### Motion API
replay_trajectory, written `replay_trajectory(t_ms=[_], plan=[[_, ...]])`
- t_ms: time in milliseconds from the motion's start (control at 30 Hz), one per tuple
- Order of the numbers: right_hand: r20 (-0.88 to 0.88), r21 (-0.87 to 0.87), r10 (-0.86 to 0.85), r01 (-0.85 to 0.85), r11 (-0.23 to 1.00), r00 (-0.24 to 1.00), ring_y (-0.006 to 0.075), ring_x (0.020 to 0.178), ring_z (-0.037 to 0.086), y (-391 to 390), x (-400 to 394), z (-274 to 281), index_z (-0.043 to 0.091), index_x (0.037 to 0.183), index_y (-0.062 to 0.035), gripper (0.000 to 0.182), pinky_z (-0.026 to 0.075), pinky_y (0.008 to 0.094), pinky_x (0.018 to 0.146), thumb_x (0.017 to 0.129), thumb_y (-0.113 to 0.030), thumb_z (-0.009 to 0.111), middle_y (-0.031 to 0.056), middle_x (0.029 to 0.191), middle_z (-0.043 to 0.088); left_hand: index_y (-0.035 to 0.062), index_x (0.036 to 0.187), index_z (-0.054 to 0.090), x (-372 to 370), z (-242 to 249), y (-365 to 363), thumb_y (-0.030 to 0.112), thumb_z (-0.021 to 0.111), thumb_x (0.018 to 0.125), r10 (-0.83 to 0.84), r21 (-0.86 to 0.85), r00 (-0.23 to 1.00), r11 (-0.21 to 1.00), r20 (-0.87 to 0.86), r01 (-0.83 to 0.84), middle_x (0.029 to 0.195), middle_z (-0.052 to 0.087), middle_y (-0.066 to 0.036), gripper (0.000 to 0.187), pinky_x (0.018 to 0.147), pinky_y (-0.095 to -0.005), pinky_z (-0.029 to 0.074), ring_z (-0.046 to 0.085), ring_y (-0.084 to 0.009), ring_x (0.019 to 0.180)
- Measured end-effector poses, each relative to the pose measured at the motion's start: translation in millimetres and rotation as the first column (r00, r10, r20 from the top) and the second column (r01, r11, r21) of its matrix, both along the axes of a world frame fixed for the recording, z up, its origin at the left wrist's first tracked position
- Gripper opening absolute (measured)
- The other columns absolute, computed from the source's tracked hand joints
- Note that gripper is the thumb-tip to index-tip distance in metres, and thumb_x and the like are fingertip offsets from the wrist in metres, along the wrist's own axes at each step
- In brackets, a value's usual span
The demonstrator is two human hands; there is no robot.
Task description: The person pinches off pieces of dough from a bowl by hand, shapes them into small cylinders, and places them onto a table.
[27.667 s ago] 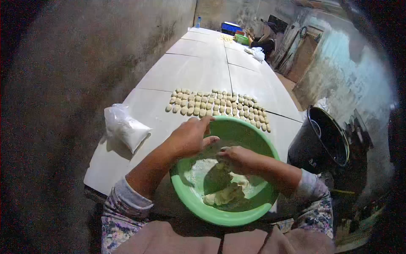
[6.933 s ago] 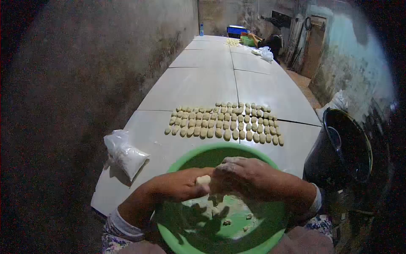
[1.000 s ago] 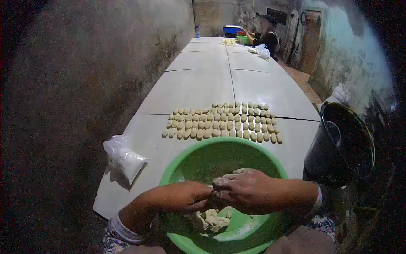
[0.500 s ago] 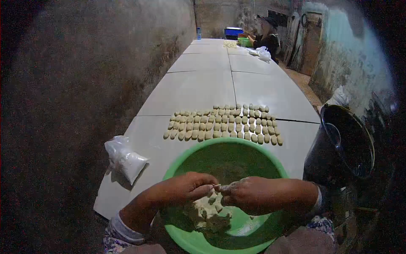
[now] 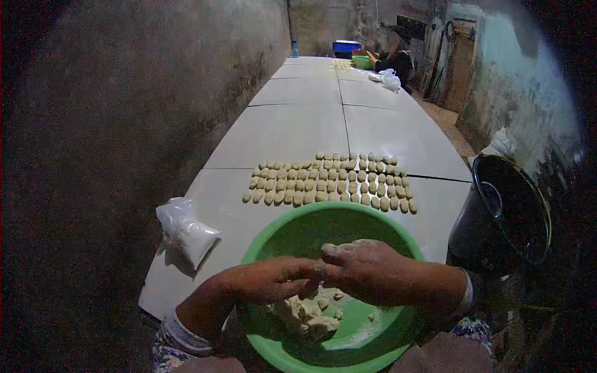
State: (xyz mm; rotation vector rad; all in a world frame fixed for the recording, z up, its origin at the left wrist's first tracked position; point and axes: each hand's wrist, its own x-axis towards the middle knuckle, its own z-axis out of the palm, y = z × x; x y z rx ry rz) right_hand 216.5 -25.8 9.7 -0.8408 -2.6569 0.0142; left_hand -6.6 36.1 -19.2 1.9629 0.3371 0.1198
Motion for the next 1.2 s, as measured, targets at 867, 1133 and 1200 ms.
replay_trajectory(t_ms=[867,1133,1200], plan=[[0.297,-0.462,0.256,-0.096,0.881,0.92,0.036,0.073,0.062,-5.8,2.2,-10.4,0.055,0.089,-0.0005,0.012,0.051,0.0448,0.061,0.079,-0.006,0.054,0.0161,0.079,0.058,-0.0007,0.087,0.049,4.1,14.8,-3.9,0.028,0.041,0.098,0.396,0.223,0.918,0.897,-0.022,-0.381,0.074,0.052,-0.015,0.032,0.065,-0.0382,0.042,0.049,-0.0239,0.068],[0.176,-0.468,0.285,-0.175,0.866,0.942,0.0372,0.07,0.064,-5.0,4.4,-12.6,0.058,0.086,-0.0024,0.014,0.053,0.046,0.061,0.074,-0.009,0.058,0.0178,0.074,0.062,-0.0017,0.089,0.051,4.7,-8.0,2.9,0.025,0.04,0.099,0.263,0.239,0.955,0.927,0.137,-0.29,0.076,0.053,-0.017,0.03,0.068,-0.0385,0.043,0.052,-0.0275,0.07],[0.203,-0.48,0.281,-0.155,0.863,0.938,0.0375,0.07,0.064,-4.8,4.4,-14.1,0.058,0.088,-0.0025,0.015,0.052,0.0463,0.061,0.074,-0.009,0.058,0.018,0.075,0.062,-0.0005,0.086,0.049,3.0,-7.2,3.7,0.029,0.039,0.1,0.232,0.242,0.97,0.94,0.068,-0.242,0.071,0.05,-0.015,0.034,0.065,-0.0374,0.041,0.048,-0.0246,0.067]])
